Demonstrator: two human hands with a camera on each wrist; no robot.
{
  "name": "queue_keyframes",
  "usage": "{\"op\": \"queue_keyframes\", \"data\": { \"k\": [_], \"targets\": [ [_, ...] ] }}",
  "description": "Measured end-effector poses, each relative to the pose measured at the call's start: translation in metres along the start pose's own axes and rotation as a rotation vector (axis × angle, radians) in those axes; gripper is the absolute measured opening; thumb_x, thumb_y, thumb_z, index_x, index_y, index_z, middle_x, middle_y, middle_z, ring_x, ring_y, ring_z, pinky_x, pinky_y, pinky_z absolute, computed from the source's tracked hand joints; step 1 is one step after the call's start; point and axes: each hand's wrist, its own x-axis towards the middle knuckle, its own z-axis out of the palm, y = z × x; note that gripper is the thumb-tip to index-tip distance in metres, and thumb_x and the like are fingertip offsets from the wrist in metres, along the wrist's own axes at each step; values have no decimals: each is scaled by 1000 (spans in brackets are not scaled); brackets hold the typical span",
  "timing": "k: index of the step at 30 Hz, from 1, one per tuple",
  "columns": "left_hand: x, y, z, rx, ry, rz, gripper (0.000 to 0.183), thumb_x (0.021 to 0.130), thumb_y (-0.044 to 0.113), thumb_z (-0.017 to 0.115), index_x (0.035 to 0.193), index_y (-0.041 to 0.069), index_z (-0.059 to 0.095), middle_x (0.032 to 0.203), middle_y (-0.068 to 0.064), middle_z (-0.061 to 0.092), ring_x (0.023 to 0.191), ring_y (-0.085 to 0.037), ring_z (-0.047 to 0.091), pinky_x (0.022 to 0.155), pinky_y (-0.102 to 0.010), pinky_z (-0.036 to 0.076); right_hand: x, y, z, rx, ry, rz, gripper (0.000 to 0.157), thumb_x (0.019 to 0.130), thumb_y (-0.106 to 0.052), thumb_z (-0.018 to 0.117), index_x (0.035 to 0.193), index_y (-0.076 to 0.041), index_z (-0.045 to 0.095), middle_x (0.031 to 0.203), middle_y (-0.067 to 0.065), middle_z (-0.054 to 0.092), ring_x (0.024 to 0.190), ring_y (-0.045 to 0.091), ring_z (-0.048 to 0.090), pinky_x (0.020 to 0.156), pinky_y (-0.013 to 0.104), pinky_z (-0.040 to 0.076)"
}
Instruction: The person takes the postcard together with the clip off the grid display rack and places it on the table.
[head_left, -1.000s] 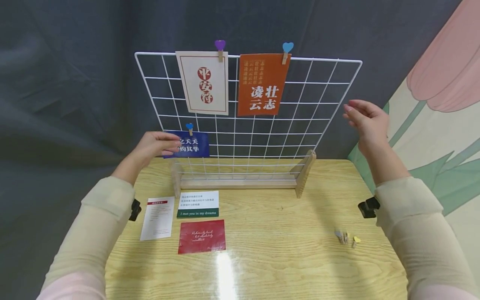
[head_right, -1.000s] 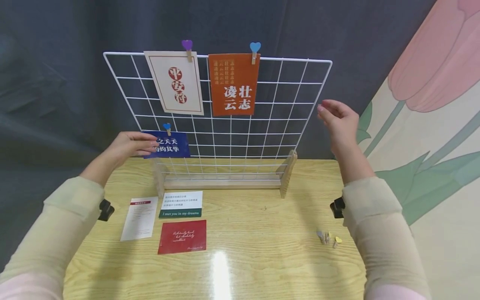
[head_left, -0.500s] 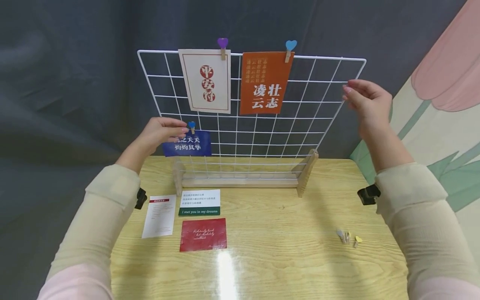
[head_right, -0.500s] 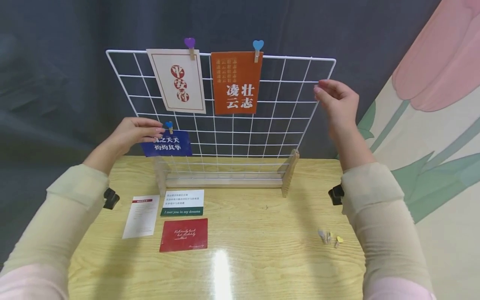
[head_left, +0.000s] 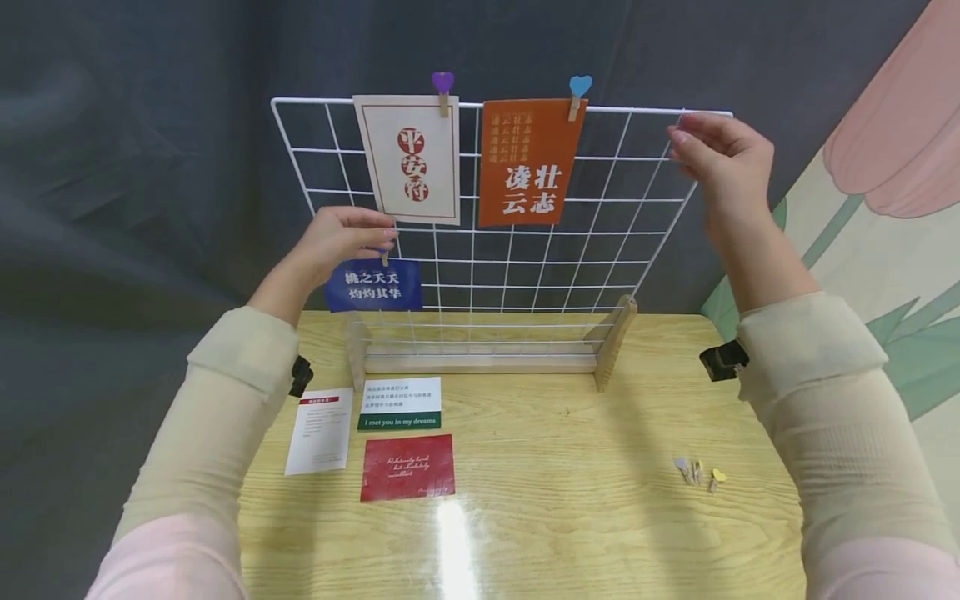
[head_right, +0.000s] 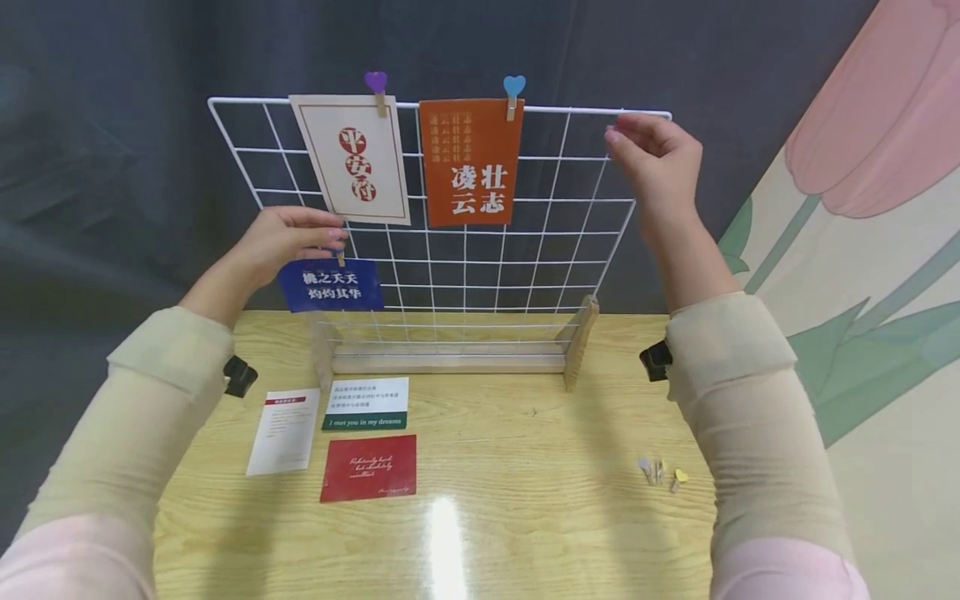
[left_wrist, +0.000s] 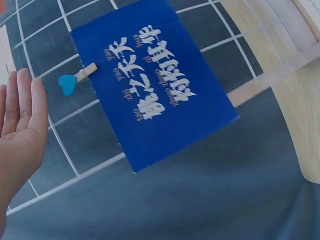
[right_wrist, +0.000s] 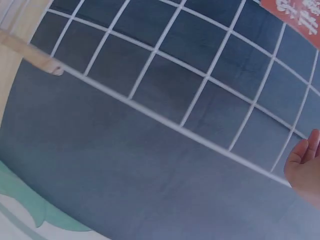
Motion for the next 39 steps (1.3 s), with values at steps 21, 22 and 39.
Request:
{"op": "queue_keyframes", "data": {
  "k": [21,22,39],
  "targets": [
    [20,17,42,-93,-26,39,34,80,5,61,112,-4,54,108,-14,56,89,-20,57,84,-36,44,8,-4,37,-4,-76,-29,27,68,0,71,93,4,61,85,9,63,72,19,58,63,23,44],
    [21,17,44,-93,-28,41,34,80,5,61,112,-4,54,108,-14,56,89,-20,57,84,-36,44,9,-4,39,-6,-76,-22,27,68,0,71,93,4,61,85,8,63,72,19,59,64,22,45],
    [32,27,72,-73,-70,91,37,82,6,59,117,0,52,113,-13,55,96,-19,55,83,-33,44,12,-7,68,-184,-148,73,32,73,-8,68,103,-1,59,92,7,59,67,14,56,63,23,39]
  ]
}}
